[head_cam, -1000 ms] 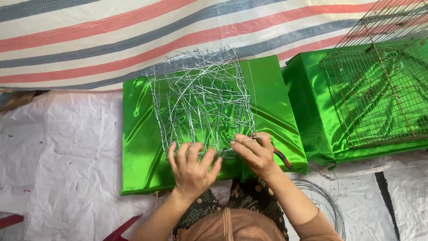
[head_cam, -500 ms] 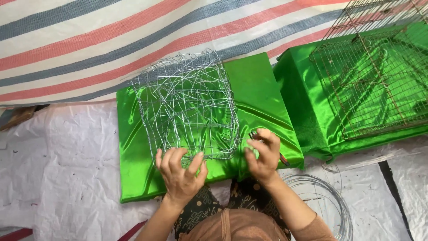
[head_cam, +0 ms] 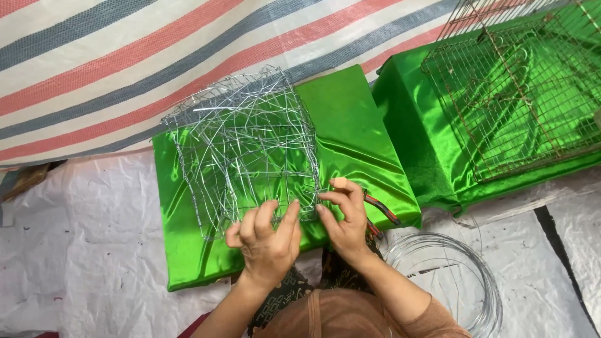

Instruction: Reinforcing the joints of a wire mesh structure by twisting and cutting thin wire using pliers.

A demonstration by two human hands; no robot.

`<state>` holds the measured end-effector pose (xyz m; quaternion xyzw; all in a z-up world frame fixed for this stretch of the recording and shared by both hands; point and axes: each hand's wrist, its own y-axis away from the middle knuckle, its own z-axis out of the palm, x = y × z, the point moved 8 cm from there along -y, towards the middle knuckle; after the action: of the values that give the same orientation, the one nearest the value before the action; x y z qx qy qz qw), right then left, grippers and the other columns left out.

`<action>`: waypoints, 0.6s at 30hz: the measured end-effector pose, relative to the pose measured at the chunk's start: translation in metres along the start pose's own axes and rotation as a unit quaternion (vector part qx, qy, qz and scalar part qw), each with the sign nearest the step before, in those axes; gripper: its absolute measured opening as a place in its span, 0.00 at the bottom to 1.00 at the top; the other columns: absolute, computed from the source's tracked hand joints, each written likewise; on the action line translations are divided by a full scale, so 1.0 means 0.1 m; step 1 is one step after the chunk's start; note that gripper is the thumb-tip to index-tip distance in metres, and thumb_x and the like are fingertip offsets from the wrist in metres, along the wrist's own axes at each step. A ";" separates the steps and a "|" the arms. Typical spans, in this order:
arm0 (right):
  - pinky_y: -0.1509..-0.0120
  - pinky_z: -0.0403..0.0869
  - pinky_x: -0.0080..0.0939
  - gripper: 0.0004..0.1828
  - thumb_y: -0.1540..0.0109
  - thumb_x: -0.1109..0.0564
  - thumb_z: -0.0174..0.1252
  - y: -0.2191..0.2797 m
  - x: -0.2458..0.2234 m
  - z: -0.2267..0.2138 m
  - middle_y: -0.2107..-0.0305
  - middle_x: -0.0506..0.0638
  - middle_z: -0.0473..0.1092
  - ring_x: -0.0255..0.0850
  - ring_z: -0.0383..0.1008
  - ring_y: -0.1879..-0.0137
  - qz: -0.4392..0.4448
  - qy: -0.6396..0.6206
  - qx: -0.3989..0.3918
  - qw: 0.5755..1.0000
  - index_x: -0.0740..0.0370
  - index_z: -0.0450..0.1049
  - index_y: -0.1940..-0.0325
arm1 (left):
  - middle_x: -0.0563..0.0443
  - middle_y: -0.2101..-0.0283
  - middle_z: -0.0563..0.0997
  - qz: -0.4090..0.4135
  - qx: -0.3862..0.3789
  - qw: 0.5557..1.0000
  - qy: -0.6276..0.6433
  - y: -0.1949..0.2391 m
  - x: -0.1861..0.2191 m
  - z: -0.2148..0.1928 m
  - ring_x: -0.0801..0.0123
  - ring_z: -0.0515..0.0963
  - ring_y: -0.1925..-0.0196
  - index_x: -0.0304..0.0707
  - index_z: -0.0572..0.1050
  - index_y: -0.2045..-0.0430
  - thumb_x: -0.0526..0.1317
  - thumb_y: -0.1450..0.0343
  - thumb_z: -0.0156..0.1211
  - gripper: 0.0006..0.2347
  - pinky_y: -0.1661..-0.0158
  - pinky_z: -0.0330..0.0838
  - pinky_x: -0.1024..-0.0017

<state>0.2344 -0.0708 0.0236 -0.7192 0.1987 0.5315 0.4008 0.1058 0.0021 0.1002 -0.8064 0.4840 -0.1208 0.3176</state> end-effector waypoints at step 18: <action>0.49 0.72 0.35 0.17 0.44 0.72 0.62 0.11 -0.13 0.11 0.41 0.58 0.61 0.40 0.66 0.52 -0.031 -0.050 0.041 0.997 0.69 0.78 0.51 | 0.52 0.48 0.70 0.007 0.000 0.995 0.101 -0.19 -0.01 0.09 0.63 0.59 0.51 0.42 0.85 0.71 0.39 0.30 0.66 0.04 0.48 0.54 0.63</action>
<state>0.2152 -0.0712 0.0305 -0.6804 0.1774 0.5455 0.4561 0.1235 0.0126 0.1054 -0.7863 0.5196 -0.1998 0.2680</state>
